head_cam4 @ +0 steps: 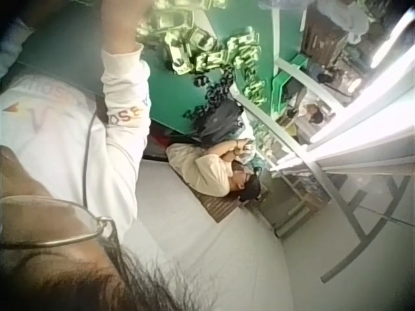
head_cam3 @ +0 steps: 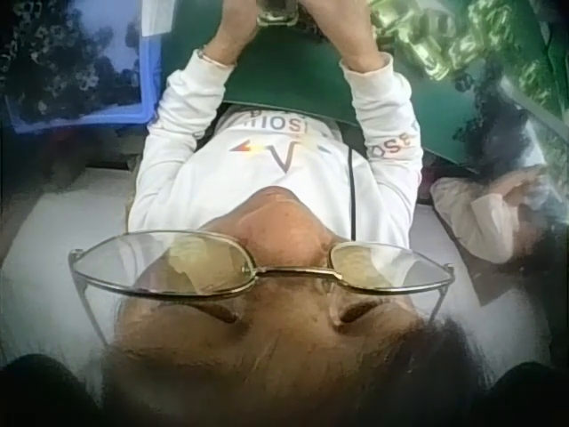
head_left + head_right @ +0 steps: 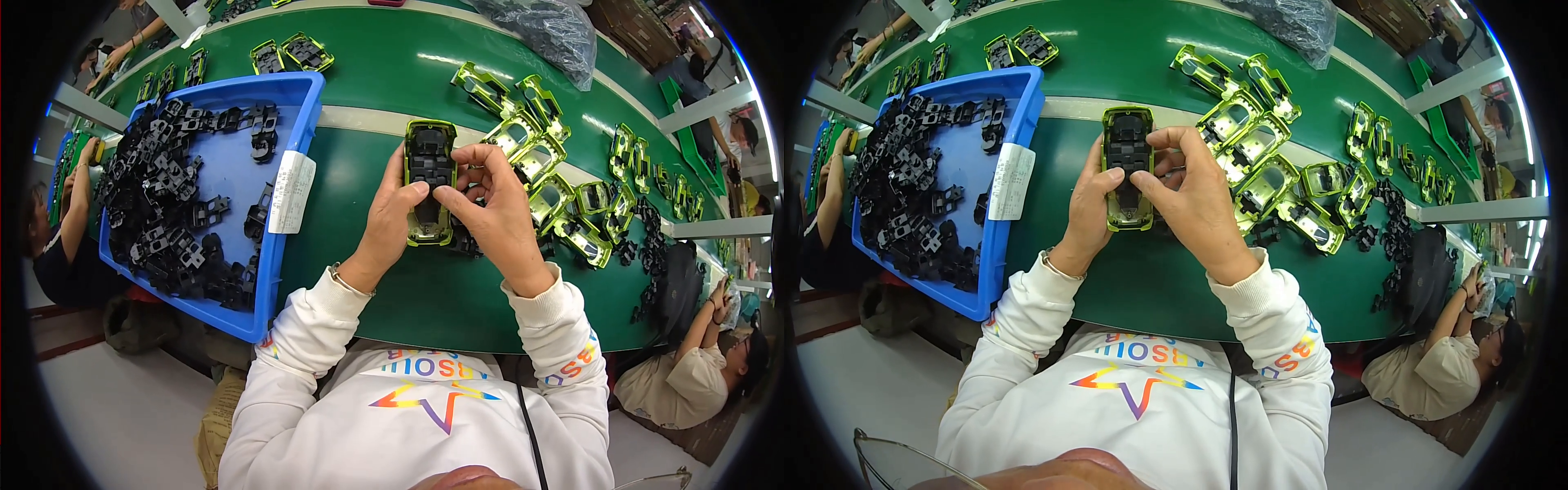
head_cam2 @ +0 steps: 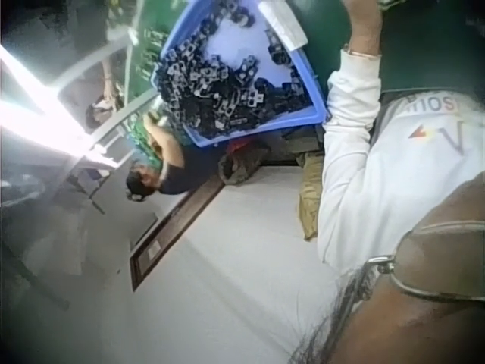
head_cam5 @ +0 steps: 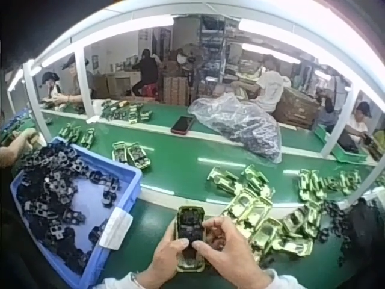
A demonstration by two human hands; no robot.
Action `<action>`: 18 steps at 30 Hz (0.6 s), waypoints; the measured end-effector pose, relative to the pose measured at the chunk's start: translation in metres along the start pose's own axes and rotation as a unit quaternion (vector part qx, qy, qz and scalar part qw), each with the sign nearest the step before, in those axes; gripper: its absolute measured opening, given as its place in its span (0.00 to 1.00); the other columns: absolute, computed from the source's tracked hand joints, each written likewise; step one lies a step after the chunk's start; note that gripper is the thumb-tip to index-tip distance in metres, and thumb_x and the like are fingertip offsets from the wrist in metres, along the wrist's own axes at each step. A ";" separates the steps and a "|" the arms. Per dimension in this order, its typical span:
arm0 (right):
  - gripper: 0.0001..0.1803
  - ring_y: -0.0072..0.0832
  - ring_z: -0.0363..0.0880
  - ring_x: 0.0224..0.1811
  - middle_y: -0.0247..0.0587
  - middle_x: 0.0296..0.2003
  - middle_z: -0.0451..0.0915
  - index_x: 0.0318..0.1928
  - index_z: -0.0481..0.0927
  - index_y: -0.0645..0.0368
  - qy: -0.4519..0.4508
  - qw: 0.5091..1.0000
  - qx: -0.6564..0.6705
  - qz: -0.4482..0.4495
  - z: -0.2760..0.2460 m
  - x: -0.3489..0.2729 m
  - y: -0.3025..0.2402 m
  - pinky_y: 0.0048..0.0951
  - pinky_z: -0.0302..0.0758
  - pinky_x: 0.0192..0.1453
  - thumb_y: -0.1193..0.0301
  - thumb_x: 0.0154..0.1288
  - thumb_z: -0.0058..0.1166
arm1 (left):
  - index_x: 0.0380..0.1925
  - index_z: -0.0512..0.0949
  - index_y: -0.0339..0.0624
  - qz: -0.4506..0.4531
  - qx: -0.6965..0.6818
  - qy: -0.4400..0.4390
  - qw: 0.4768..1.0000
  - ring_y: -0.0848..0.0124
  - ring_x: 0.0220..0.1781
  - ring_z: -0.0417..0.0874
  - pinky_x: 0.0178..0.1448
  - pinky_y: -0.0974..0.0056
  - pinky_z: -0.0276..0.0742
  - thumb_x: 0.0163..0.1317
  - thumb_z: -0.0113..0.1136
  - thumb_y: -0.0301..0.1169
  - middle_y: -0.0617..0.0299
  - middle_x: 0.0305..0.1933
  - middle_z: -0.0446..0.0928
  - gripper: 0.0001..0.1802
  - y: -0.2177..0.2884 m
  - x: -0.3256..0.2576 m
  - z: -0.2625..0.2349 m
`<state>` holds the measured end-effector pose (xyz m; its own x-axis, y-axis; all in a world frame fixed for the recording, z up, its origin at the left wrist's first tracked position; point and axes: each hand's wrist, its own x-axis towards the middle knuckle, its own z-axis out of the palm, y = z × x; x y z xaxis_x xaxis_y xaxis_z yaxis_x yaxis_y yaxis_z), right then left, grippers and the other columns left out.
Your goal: The person assembles toy cars by picking up car bodies and interior components, fitting the interior components into the car bodies by hand, and placing the assembled cars on the work surface.
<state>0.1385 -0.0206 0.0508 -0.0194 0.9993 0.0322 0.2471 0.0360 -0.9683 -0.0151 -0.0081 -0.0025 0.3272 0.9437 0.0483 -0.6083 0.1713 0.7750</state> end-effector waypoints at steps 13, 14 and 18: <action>0.25 0.22 0.80 0.35 0.38 0.39 0.83 0.56 0.79 0.71 -0.134 0.982 0.072 0.111 -0.017 0.064 0.006 0.24 0.77 0.41 0.67 0.64 0.65 | 0.62 0.66 0.35 0.022 0.006 0.107 0.994 0.67 0.49 0.84 0.54 0.61 0.82 0.63 0.46 0.25 0.54 0.52 0.78 0.25 -0.003 0.035 -0.001; 0.25 0.21 0.80 0.35 0.39 0.40 0.84 0.55 0.80 0.71 -0.154 0.978 0.095 0.101 -0.020 0.078 0.005 0.25 0.77 0.42 0.65 0.64 0.66 | 0.61 0.67 0.36 0.029 -0.011 0.129 0.991 0.68 0.48 0.84 0.52 0.62 0.83 0.64 0.45 0.25 0.55 0.50 0.79 0.24 0.000 0.047 -0.003; 0.26 0.34 0.83 0.41 0.44 0.43 0.86 0.56 0.81 0.65 -0.016 0.987 -0.137 -0.076 -0.055 0.144 0.032 0.35 0.79 0.49 0.61 0.61 0.66 | 0.60 0.68 0.35 0.137 0.029 0.194 0.971 0.74 0.39 0.78 0.46 0.67 0.78 0.64 0.47 0.24 0.61 0.44 0.76 0.23 0.002 0.120 -0.023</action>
<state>0.1964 0.1254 0.0379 -0.1067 0.9814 0.1598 0.4922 0.1918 -0.8491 0.0064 0.1120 -0.0101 -0.1449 0.9891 0.0250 -0.5894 -0.1066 0.8008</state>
